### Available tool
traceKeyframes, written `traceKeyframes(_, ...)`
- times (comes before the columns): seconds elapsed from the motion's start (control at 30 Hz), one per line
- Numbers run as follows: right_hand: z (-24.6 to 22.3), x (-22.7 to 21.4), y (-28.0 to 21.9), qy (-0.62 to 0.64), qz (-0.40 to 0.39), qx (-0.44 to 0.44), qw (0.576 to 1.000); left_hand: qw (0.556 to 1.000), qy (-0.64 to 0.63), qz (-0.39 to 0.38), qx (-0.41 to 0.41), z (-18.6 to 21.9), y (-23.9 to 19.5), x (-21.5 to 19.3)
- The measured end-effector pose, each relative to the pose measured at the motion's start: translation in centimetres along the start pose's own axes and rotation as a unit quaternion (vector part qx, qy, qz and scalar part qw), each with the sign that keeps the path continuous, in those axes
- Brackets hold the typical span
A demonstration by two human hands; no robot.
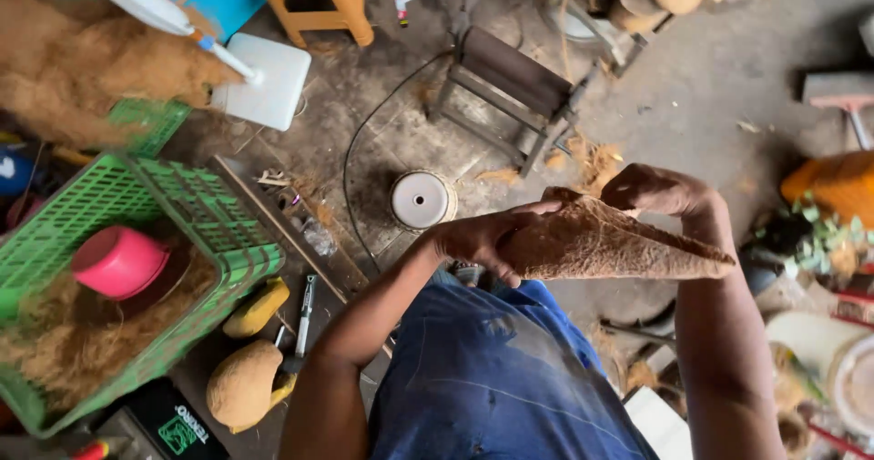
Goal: The person fills a spray gun with white paint and applies it to a pair of coco fiber slippers. They rotate the slippers to cover all surfaces, then inspect the coated items and place them on a nearby rack.
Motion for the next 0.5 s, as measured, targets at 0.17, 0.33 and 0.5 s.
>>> traceKeyframes(0.17, -3.1, -7.0, 7.8, -0.068, -0.07, -0.027, 0.995, 0.997, 0.057, 0.059, -0.014, 0.4, 0.9, -6.8)
traceKeyframes(0.33, -10.6, -12.6, 12.4, -0.066, -0.13, -0.05, 0.988, 0.991, 0.067, 0.113, 0.001, 3.5, 3.9, -15.0)
traceKeyframes(0.5, -15.6, -20.5, 17.3, -0.016, -0.155, -0.045, 0.987, 0.992, 0.075, 0.101, 0.023, 8.3, 8.7, -21.9)
Point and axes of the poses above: each hand's wrist, its own y-axis towards the middle knuckle, its own x-axis out of the palm, z = x × y, the point moved 5 cm from there along y, towards the middle knuckle, and after that the axes turned 5 degrees about -z, right-handed, at the moved point
